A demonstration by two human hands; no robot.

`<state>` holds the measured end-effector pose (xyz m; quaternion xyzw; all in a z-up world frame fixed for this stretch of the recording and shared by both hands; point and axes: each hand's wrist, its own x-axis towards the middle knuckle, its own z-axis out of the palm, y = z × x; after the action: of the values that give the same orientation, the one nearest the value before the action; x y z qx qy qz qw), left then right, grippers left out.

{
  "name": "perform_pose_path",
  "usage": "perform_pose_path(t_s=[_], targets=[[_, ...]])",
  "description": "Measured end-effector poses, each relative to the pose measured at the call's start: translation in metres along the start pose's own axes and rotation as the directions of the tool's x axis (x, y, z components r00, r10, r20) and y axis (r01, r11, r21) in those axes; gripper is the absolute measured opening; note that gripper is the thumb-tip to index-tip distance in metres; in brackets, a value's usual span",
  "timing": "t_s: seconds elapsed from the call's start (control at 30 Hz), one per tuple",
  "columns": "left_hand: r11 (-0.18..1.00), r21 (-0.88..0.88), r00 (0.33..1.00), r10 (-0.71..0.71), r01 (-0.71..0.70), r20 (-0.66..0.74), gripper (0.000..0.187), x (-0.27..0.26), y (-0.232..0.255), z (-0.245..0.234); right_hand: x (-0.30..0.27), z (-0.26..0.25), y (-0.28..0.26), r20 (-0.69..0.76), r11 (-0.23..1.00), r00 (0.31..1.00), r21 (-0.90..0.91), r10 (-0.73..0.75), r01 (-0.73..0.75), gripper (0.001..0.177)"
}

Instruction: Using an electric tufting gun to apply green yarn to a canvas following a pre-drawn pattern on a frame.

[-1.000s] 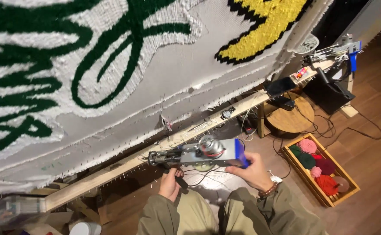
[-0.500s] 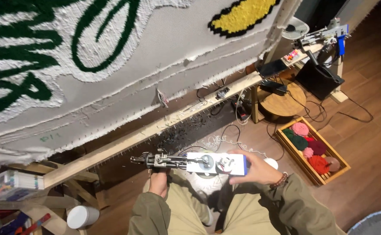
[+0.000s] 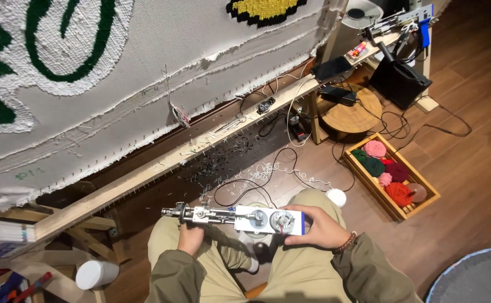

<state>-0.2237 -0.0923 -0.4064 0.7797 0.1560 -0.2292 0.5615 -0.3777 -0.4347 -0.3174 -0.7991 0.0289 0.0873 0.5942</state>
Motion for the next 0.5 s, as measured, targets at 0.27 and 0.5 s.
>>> perform_pose_path(t_s=[0.27,0.5], targets=[[0.961,0.213,0.977,0.197,-0.176,-0.082,0.022,-0.036,0.021,-0.011,0.002,-0.003,0.024,0.01,0.96,0.987,0.23,0.161,-0.159,0.076],[0.872,0.295,0.915,0.402,-0.39,0.021,0.031,-0.05,0.006,-0.03,-0.005,-0.005,0.016,-0.001,0.968,0.989,0.206,0.149,-0.145,0.073]])
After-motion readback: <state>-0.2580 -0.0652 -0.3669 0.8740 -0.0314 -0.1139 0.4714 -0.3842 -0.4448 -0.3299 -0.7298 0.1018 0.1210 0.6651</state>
